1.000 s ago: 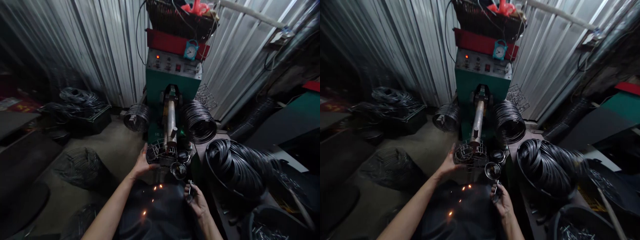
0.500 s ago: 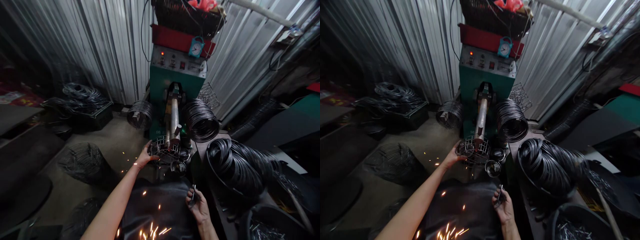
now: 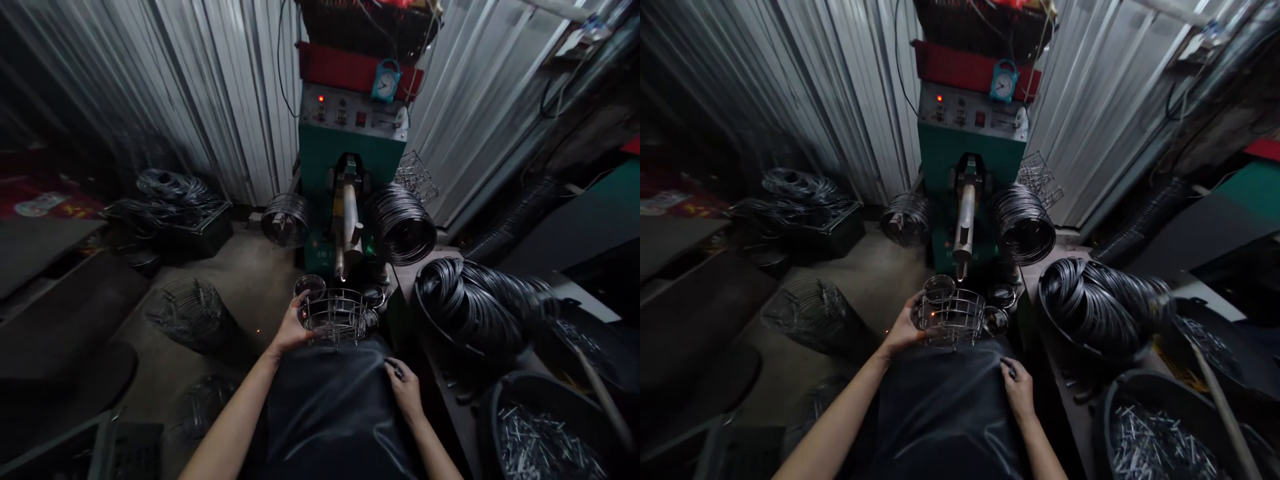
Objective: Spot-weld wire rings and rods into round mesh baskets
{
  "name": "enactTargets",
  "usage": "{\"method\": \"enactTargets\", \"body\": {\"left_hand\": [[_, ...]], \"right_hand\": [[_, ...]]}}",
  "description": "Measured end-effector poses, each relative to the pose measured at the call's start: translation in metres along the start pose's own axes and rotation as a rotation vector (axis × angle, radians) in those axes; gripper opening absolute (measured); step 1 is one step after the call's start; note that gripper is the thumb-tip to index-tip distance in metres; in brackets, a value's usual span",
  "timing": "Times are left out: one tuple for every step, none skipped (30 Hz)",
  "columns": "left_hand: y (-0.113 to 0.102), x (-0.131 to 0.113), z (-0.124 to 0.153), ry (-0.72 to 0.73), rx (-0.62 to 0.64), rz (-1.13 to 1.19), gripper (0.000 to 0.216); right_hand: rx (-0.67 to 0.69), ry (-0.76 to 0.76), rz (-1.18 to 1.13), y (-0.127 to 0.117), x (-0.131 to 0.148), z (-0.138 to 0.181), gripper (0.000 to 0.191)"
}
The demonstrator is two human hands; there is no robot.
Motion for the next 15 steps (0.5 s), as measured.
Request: {"method": "enactTargets", "body": {"left_hand": [[0.001, -0.010, 0.008, 0.047, -0.037, -0.133, 0.102], [0.004, -0.020, 0.014, 0.091, -0.073, -0.278, 0.099], [0.008, -0.030, 0.017, 0.123, -0.099, -0.422, 0.097], [0.013, -0.040, 0.019, 0.144, -0.114, -0.553, 0.096], [0.020, -0.048, 0.020, 0.157, -0.120, -0.663, 0.094], [0.027, -0.055, 0.020, 0.165, -0.119, -0.751, 0.094], [0.034, -0.061, 0.020, 0.170, -0.117, -0.819, 0.093], [0.041, -0.066, 0.019, 0.171, -0.115, -0.866, 0.092], [0.048, -0.069, 0.020, 0.172, -0.111, -0.897, 0.092], [0.053, -0.071, 0.020, 0.172, -0.107, -0.915, 0.090], [0.058, -0.072, 0.021, 0.172, -0.102, -0.926, 0.089], [0.062, -0.072, 0.022, 0.174, -0.094, -0.932, 0.088], [0.065, -0.072, 0.023, 0.181, -0.082, -0.935, 0.087], [0.067, -0.071, 0.024, 0.191, -0.068, -0.936, 0.087], [0.069, -0.070, 0.025, 0.201, -0.057, -0.935, 0.086]], "right_hand": [[0.031, -0.046, 0.096, 0.000, 0.002, 0.001, 0.027], [0.072, -0.080, 0.167, -0.001, 0.007, 0.002, 0.026], [0.118, -0.118, 0.221, -0.001, 0.017, 0.003, 0.025], [0.165, -0.162, 0.266, -0.001, 0.032, 0.004, 0.024], [0.227, -0.230, 0.308, 0.001, 0.051, 0.005, 0.023], [0.296, -0.317, 0.363, 0.005, 0.073, 0.006, 0.022], [0.347, -0.389, 0.440, 0.009, 0.095, 0.006, 0.021], [0.372, -0.435, 0.534, 0.015, 0.116, 0.005, 0.022], [0.409, -0.462, 0.619, 0.021, 0.134, 0.003, 0.025], [0.438, -0.482, 0.691, 0.029, 0.148, 0.000, 0.026], [0.450, -0.493, 0.744, 0.037, 0.159, -0.002, 0.025], [0.453, -0.495, 0.773, 0.044, 0.166, -0.005, 0.024], [0.436, -0.491, 0.783, 0.051, 0.169, -0.008, 0.022], [0.399, -0.483, 0.781, 0.057, 0.170, -0.010, 0.020], [0.351, -0.473, 0.772, 0.062, 0.168, -0.011, 0.018]]}}
Point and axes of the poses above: each hand's wrist, its own z-axis away from the middle knuckle, its own y-axis out of the palm, x = y × z, the point moved 3 cm from there along -z, towards the middle knuckle, and after that the axes turned 10 degrees about z, right-handed, at the moved point
